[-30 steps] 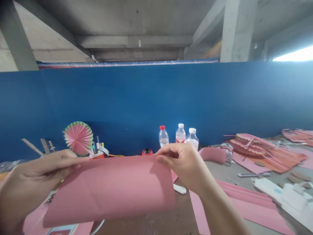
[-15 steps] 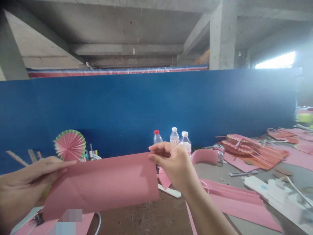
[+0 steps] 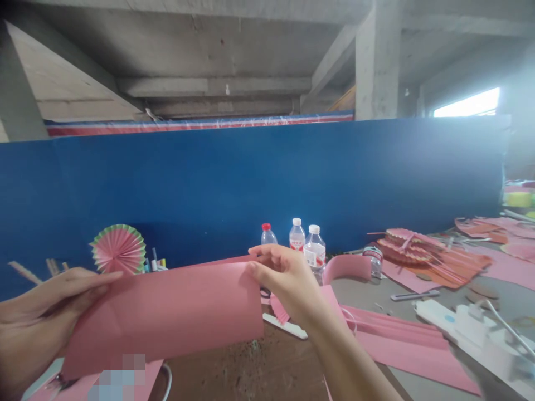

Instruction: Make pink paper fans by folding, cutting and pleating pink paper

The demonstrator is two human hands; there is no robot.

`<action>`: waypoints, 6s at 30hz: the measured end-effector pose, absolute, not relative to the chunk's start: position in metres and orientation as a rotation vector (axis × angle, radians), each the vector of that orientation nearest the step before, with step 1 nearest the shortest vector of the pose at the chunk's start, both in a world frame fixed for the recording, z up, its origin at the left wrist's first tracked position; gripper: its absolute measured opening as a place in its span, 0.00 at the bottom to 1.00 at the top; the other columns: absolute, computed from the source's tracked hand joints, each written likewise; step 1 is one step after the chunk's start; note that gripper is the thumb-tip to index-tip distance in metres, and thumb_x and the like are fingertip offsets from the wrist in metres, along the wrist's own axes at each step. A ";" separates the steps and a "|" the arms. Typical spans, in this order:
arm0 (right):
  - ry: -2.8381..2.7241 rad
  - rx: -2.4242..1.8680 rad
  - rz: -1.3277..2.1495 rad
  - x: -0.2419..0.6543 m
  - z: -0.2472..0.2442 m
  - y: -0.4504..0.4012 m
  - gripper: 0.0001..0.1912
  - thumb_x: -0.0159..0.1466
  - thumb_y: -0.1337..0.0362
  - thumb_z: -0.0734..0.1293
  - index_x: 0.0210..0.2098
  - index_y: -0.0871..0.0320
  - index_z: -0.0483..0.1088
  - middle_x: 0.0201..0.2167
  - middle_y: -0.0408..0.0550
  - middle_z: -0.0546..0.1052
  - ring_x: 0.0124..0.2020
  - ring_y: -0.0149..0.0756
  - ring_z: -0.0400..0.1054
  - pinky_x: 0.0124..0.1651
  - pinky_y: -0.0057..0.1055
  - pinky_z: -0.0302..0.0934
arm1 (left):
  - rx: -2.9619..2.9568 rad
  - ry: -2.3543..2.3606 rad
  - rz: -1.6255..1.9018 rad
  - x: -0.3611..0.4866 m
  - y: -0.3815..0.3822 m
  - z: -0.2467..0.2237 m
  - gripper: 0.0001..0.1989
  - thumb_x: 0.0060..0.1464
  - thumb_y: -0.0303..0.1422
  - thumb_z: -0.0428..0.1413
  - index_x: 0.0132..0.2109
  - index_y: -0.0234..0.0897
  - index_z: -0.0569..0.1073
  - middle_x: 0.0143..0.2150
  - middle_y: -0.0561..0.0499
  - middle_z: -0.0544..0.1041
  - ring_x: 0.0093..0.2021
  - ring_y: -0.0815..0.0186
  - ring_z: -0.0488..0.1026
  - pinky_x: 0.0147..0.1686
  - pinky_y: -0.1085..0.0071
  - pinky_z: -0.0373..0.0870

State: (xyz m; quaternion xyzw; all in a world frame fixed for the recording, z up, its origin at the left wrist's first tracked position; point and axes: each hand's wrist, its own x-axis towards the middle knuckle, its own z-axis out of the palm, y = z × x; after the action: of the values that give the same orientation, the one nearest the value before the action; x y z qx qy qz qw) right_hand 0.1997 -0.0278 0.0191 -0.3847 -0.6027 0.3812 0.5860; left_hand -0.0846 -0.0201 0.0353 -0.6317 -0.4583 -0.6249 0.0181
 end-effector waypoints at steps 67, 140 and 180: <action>-0.961 -0.851 0.915 0.218 0.002 0.003 0.13 0.44 0.59 0.77 0.26 0.60 0.77 0.22 0.45 0.75 0.22 0.26 0.63 0.24 0.22 0.54 | -2.509 -1.547 -1.718 -0.094 -0.009 0.029 0.07 0.46 0.35 0.60 0.35 0.40 0.79 0.35 0.51 0.79 0.32 0.67 0.74 0.31 0.75 0.73; -2.840 -0.981 0.437 0.209 -0.160 -0.011 0.37 0.65 0.51 0.57 0.66 0.64 0.42 0.67 0.54 0.45 0.67 0.42 0.35 0.68 0.43 0.30 | -3.191 -0.850 0.186 -0.045 -0.009 -0.152 0.29 0.62 0.30 0.43 0.67 0.45 0.42 0.70 0.47 0.39 0.68 0.56 0.35 0.63 0.50 0.38; -2.865 -1.046 0.241 0.213 -0.168 -0.013 0.43 0.63 0.41 0.55 0.67 0.62 0.42 0.66 0.54 0.48 0.65 0.46 0.45 0.64 0.47 0.45 | -3.225 -0.747 0.120 -0.050 -0.005 -0.150 0.26 0.64 0.40 0.44 0.67 0.49 0.47 0.70 0.49 0.39 0.68 0.51 0.40 0.62 0.46 0.38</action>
State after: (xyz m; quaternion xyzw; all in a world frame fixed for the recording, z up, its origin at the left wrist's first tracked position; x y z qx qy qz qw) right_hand 0.2126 -0.0135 -0.1680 -0.3417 -0.9356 0.0788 0.0407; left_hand -0.0498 -0.0046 -0.1498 -0.9700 -0.2246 0.0361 -0.0853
